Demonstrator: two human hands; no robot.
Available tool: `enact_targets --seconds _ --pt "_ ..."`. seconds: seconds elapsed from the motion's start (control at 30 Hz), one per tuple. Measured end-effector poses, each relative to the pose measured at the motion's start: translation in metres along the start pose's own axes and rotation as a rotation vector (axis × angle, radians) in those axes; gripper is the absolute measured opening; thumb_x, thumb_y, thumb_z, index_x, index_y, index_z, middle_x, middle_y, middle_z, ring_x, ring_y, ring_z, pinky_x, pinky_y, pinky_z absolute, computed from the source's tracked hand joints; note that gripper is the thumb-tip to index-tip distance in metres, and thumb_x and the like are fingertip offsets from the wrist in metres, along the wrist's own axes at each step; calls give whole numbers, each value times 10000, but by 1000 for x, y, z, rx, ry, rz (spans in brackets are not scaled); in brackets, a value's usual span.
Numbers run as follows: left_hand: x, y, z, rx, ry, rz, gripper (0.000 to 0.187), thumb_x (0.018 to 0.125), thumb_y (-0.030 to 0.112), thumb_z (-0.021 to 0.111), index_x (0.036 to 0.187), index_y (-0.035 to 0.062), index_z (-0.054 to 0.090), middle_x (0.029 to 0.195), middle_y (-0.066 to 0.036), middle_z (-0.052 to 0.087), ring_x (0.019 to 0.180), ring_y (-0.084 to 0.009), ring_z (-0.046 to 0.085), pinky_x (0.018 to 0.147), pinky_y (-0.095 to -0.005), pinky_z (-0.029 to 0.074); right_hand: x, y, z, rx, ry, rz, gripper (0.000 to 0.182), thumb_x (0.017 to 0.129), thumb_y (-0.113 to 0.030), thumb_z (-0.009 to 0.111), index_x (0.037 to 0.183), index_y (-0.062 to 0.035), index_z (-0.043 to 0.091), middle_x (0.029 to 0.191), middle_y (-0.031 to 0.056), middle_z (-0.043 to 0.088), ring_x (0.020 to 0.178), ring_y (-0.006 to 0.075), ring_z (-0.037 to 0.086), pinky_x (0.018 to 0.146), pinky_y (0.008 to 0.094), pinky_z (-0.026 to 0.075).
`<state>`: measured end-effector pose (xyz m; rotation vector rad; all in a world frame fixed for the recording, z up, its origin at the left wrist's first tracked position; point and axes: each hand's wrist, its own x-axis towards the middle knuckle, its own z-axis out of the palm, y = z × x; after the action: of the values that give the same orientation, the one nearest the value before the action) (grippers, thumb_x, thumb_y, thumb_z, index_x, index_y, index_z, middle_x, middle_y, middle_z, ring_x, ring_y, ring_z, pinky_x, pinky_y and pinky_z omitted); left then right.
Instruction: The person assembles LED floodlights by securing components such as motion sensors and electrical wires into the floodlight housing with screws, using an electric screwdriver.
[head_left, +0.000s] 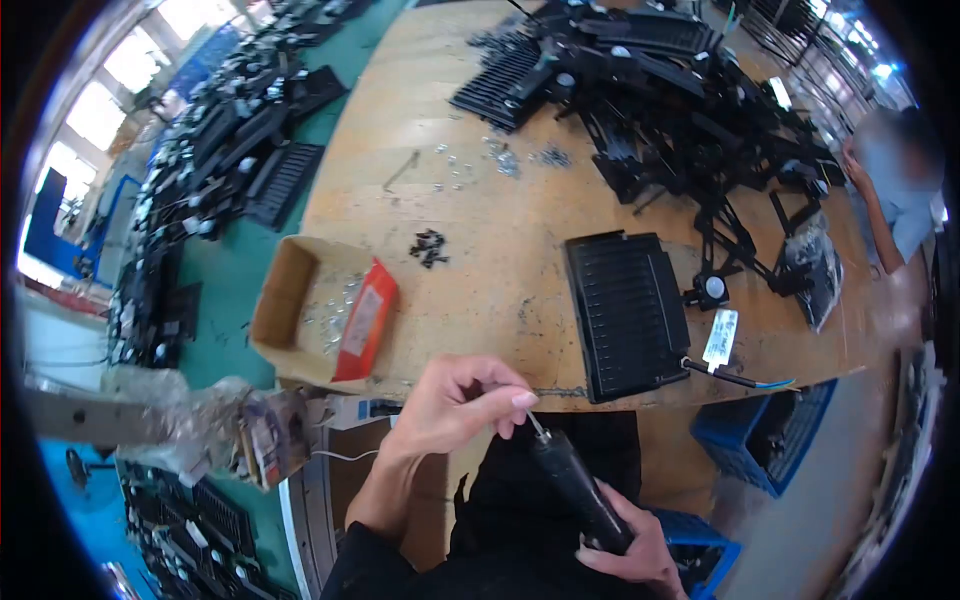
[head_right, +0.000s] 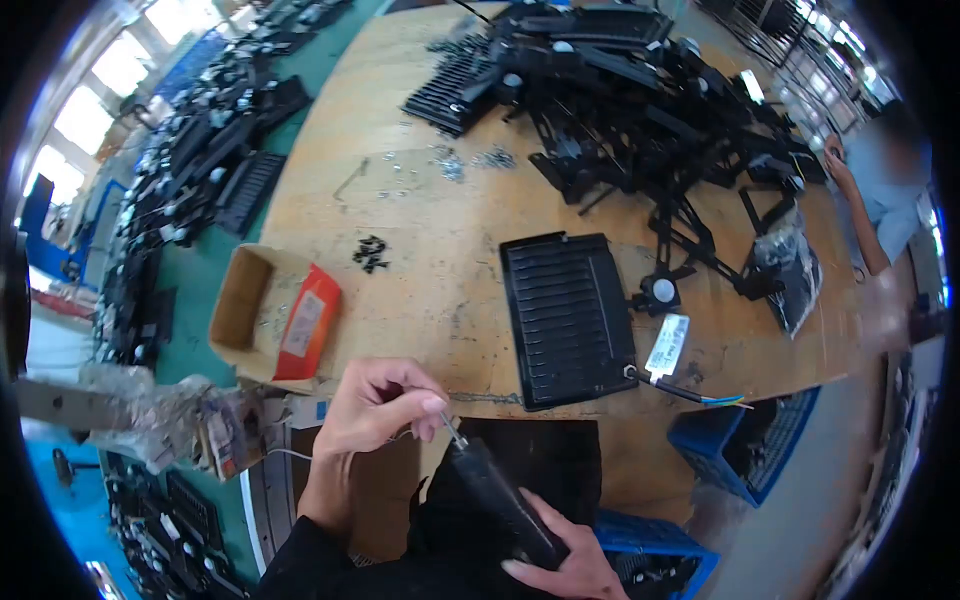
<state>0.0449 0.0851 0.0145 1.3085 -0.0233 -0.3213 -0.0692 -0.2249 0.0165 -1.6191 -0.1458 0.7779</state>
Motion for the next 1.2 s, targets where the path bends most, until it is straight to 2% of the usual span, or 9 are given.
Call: enact_targets --seconds 0.1,0.2,0.27,0.4,0.5,0.77,0.87,1.1,1.2 --pt "-16 11 18 58 -36 -63 166 1021 171 720 1025 6 730 781 -39 722 624 -88 670 552 -224 521 -13 15 -12 847 -297 219 942 793 -108 849 1584 58 364 905 61 688 675 120 647 658 262 546" --pt "-27 0 44 -95 11 -20 181 1028 130 687 1093 -33 732 802 -77 730 658 -111 673 593 -250 537 -21 -6 8 -26 94 -255 744 939 -204 772 1566 18 439 1203 111 676 963 192 632 878 330 535" --pt "-30 -3 57 -51 12 12 217 1044 146 663 1141 -38 726 817 -75 730 678 -109 673 599 -255 536 -27 -6 4 -58 106 -128 839 873 -198 809 1583 14 415 1365 141 629 1123 210 618 1013 344 492" --pt "12 16 47 116 263 119 312 1077 182 612 1251 -62 700 871 -58 729 722 -81 663 620 -253 526 -23 20 -3 106 167 -219 810 906 -186 798 1591 4 410 1000 59 683 798 129 644 708 285 540" --pt "86 32 -15 956 648 409 268 1049 154 604 1207 -18 734 944 -123 751 777 -241 710 712 -343 553 -8 52 -20 -21 223 -390 956 797 -89 811 1594 88 315 856 55 654 644 81 610 581 245 516" --pt "183 7 -82 1730 709 385 141 823 4 628 881 -36 750 1017 -241 676 1018 -384 652 897 -472 530 -16 45 -38 231 324 -138 952 803 -127 814 1590 91 325 859 51 649 651 81 602 587 238 507" --pt "180 7 -76 1918 686 299 144 849 11 628 902 -19 759 1046 -223 690 1053 -363 668 919 -449 547 -32 57 -41 122 347 -133 921 821 -177 872 1571 60 393 1246 186 725 1032 181 729 951 318 554" --pt "187 19 -70 2009 572 298 130 877 28 631 941 0 741 1029 -216 721 1007 -360 707 886 -467 558 -68 63 -34 161 300 -51 918 860 -179 851 1596 57 354 1433 192 639 1297 197 623 1103 323 462" --pt "189 14 -25 1528 712 464 116 917 58 636 968 8 727 951 -226 734 929 -390 718 829 -483 551 -73 74 -28 180 323 -1 910 870 -183 844 1599 51 353 1407 175 649 1219 187 655 1050 318 500"
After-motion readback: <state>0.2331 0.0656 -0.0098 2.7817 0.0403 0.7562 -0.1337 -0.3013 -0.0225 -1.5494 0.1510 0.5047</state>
